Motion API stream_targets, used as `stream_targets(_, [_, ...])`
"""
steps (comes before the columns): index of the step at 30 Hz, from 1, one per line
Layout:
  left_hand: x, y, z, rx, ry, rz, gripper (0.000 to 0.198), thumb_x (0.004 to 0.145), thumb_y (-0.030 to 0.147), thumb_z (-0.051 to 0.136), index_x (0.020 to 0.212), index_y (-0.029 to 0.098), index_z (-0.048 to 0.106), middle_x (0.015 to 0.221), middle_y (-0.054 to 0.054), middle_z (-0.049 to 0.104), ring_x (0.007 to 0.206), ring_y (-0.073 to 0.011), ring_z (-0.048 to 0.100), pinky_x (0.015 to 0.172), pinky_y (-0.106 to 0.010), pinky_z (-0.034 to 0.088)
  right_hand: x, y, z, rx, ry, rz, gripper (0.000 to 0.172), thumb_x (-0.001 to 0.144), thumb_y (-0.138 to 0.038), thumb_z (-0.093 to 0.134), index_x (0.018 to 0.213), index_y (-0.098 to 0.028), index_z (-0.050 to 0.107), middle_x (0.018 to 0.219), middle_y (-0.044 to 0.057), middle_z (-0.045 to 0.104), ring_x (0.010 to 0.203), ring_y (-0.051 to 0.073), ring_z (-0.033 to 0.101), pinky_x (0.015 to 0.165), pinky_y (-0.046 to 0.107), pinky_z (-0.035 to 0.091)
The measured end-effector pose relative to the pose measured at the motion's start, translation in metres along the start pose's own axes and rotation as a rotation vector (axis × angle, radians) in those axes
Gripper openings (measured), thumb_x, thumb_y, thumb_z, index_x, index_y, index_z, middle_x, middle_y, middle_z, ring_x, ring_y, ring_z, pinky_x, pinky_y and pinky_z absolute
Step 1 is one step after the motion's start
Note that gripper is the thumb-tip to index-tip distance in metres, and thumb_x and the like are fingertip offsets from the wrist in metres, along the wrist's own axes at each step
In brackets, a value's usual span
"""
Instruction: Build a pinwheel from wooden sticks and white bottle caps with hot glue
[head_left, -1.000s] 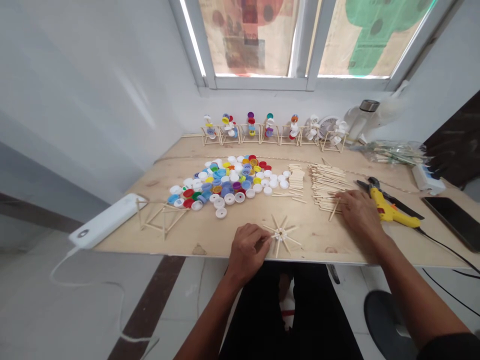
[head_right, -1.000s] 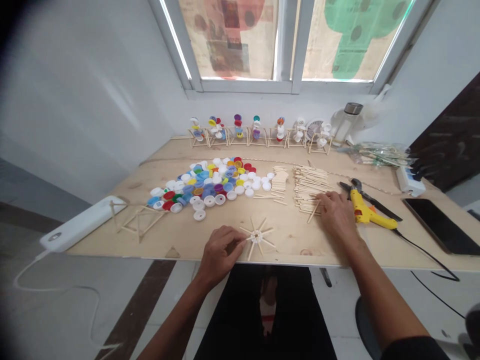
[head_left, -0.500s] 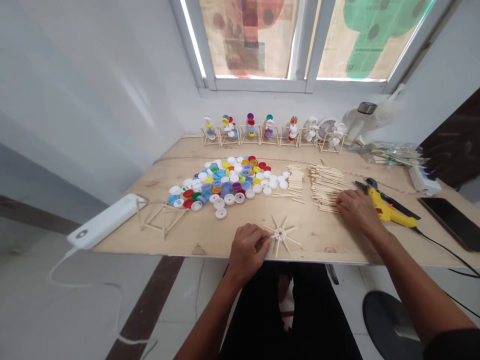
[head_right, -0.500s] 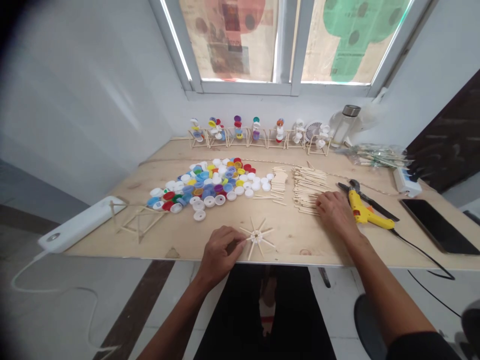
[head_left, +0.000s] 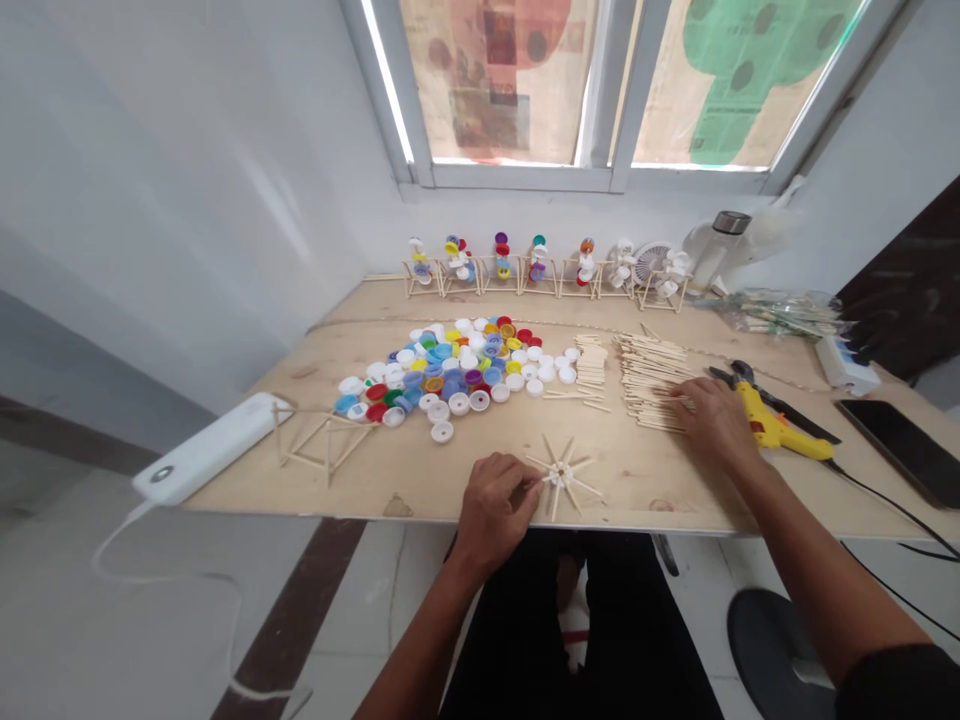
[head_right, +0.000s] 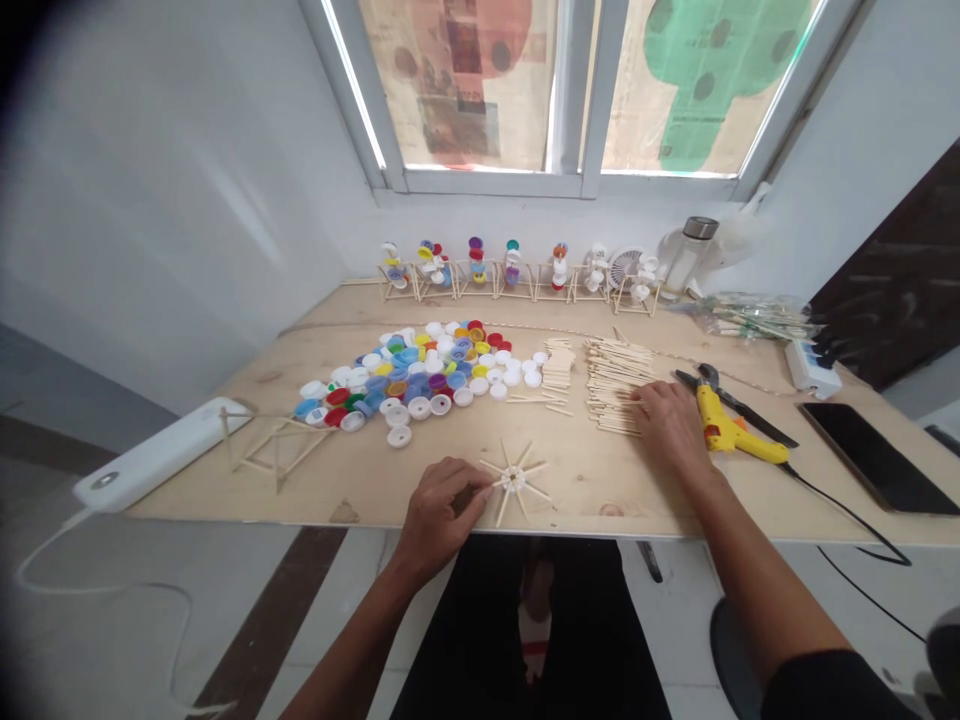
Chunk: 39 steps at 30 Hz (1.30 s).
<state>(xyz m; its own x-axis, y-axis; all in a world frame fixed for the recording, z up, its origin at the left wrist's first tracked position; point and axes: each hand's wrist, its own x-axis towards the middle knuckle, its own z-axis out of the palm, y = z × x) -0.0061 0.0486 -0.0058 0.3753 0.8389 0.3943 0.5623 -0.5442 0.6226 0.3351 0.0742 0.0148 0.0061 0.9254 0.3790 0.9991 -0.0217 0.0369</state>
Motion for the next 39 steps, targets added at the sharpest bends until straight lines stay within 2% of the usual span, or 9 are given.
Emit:
stream_targets(11, [0.000, 0.003, -0.002, -0.004, -0.018, -0.016, 0.011, 0.083, 0.020, 0.054, 0.075, 0.021, 0.062, 0.075, -0.003, 0.064, 0.079, -0.0193, 0.057, 0.078, -0.036, 0.041, 0.027, 0.003, 0.004, -0.097, -0.058, 0.165, 0.029, 0.086, -0.029, 0.044, 0.097, -0.018, 0.068, 0.097, 0.010, 0.069, 0.088, 0.025, 0.057, 0.072, 0.034, 0.035])
stream_targets(27, [0.000, 0.002, -0.002, 0.003, -0.013, -0.011, 0.011, 0.082, 0.019, 0.054, 0.074, 0.021, 0.061, 0.075, -0.003, 0.064, 0.078, -0.0192, 0.056, 0.077, -0.036, 0.041, 0.039, -0.010, 0.002, -0.161, -0.192, 0.093, 0.029, 0.086, -0.026, 0.043, 0.089, -0.020, 0.071, 0.092, 0.011, 0.070, 0.083, 0.024, 0.057, 0.068, 0.034, 0.034])
stream_targets(39, [0.000, 0.002, -0.002, -0.014, -0.007, -0.009, 0.011, 0.082, 0.019, 0.054, 0.074, 0.021, 0.061, 0.074, -0.004, 0.064, 0.078, -0.0197, 0.057, 0.076, -0.037, 0.041, 0.041, -0.008, 0.001, -0.166, -0.176, 0.074, 0.025, 0.084, -0.023, 0.046, 0.081, -0.018, 0.070, 0.089, 0.013, 0.069, 0.086, 0.026, 0.056, 0.070, 0.036, 0.035])
